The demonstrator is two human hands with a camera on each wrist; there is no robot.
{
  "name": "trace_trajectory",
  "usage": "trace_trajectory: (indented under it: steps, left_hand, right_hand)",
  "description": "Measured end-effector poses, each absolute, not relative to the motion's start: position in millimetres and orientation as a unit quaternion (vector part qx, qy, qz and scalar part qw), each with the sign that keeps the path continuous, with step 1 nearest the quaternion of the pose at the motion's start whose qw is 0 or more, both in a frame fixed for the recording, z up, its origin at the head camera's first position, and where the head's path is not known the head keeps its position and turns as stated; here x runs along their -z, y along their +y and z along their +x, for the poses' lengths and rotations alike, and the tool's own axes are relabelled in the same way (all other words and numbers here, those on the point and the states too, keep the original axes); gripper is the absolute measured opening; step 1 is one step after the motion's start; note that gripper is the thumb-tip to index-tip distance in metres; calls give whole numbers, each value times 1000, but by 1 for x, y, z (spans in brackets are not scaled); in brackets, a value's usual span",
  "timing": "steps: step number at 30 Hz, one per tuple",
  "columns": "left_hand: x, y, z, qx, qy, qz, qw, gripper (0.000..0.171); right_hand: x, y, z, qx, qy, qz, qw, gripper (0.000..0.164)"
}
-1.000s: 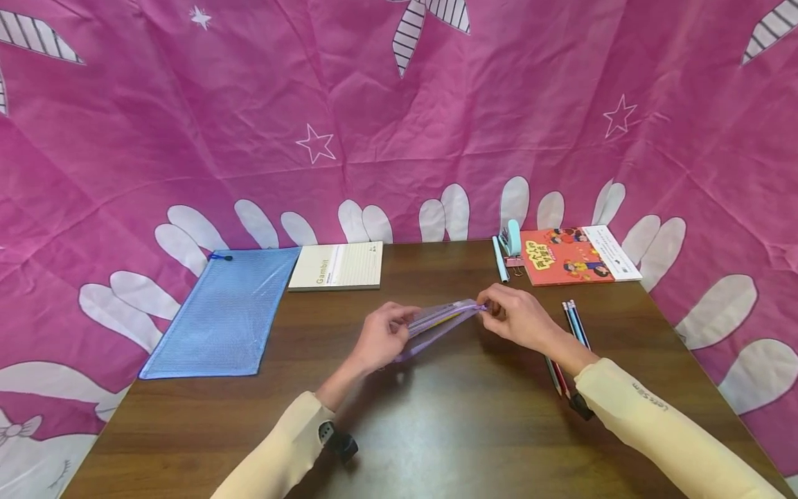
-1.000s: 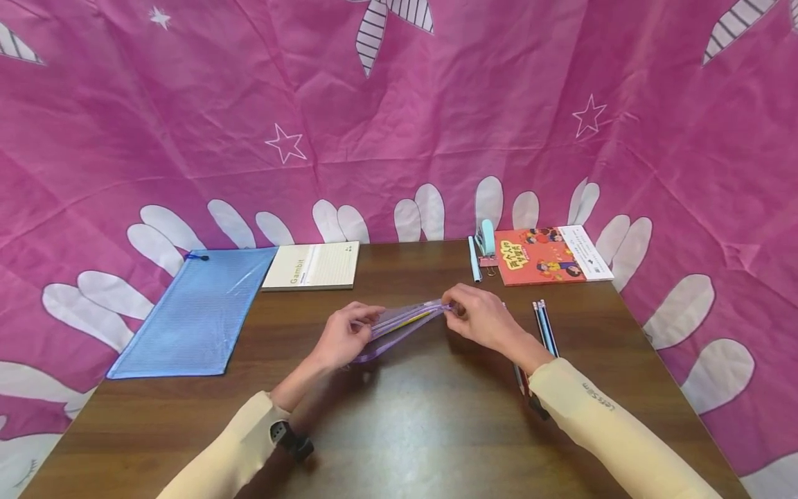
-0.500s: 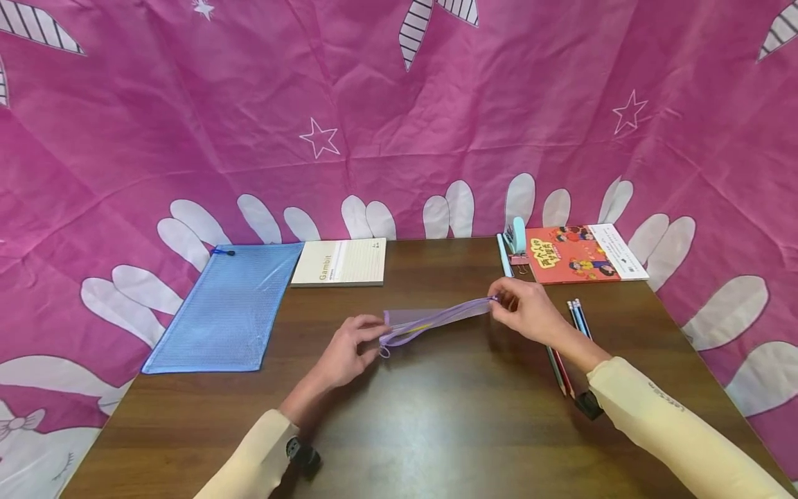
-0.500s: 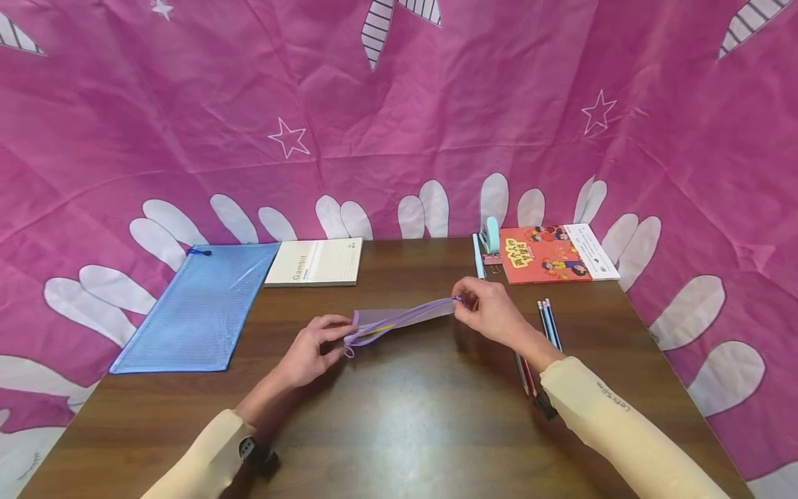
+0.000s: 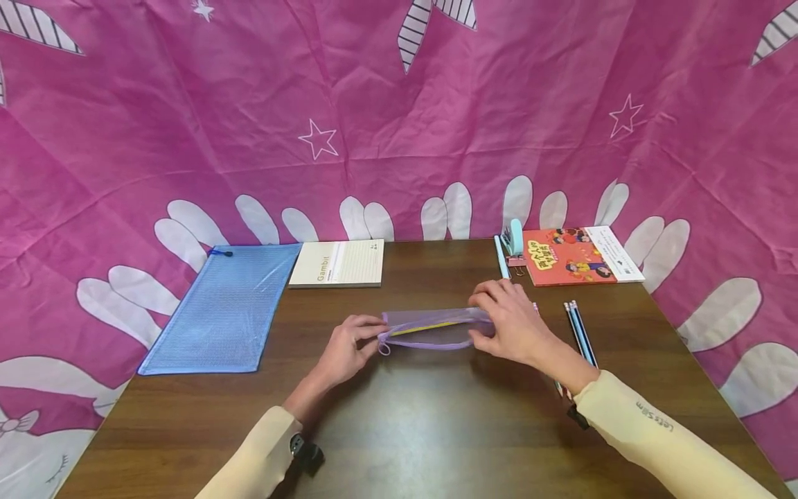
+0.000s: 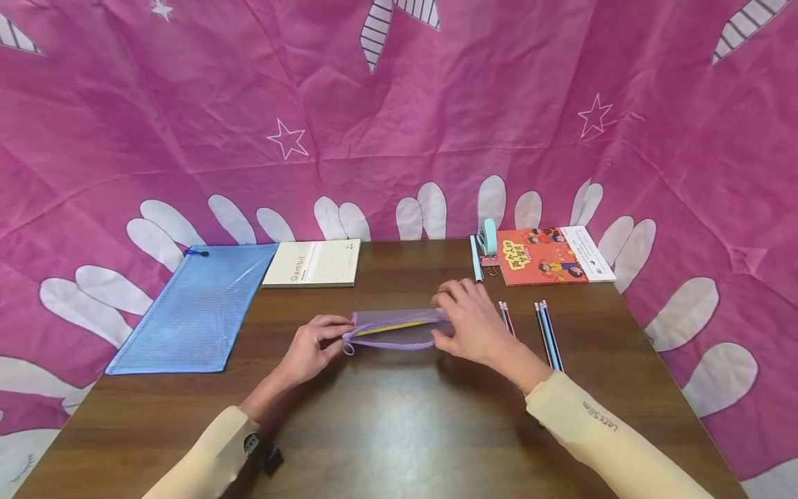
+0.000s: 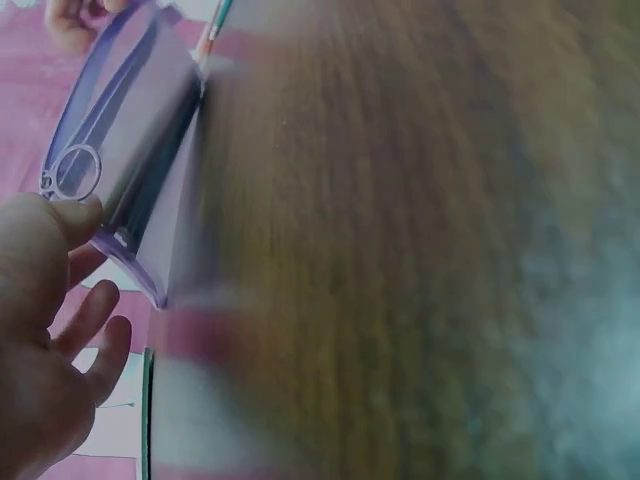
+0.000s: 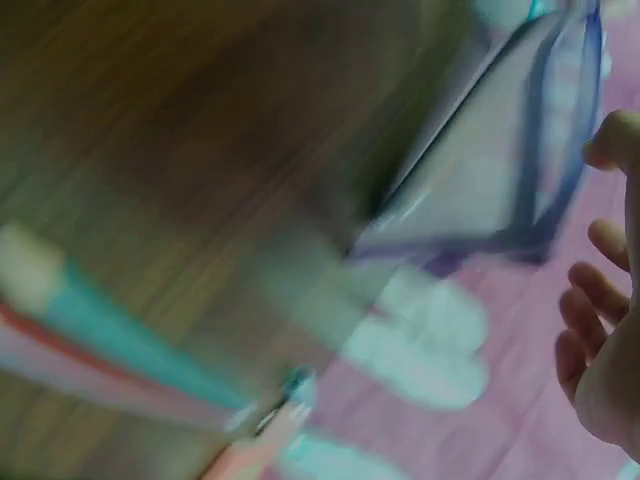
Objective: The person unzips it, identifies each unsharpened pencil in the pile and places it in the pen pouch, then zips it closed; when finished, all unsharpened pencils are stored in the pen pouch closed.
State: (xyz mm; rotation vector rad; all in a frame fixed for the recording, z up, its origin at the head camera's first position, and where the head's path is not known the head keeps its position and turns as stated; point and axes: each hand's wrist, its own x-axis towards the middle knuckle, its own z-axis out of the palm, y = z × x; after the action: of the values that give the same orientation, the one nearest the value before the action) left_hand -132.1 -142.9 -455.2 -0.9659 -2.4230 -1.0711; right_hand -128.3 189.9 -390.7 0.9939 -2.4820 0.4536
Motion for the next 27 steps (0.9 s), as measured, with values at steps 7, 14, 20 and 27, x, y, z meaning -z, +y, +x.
trace_trajectory:
  steps: [7,14,20,27]
  left_hand:
    - [456,-144,-133,379,-849,-328,167,24]
    - [456,-141,-134,377,-855,-319,155,23]
    - [455,-141,-134,383,-855,-315,150,23]
    - [456,-142,-134,392,-852,-312,151,20]
  right_hand:
    - [397,112,-123,-81,-841,480,237,51]
    - [405,72,-130,-44,-832,497,244,53]
    - [410,64,-134,-63,-830,501,237,48]
    - [411,60,-135,-107,-816,517,237,32]
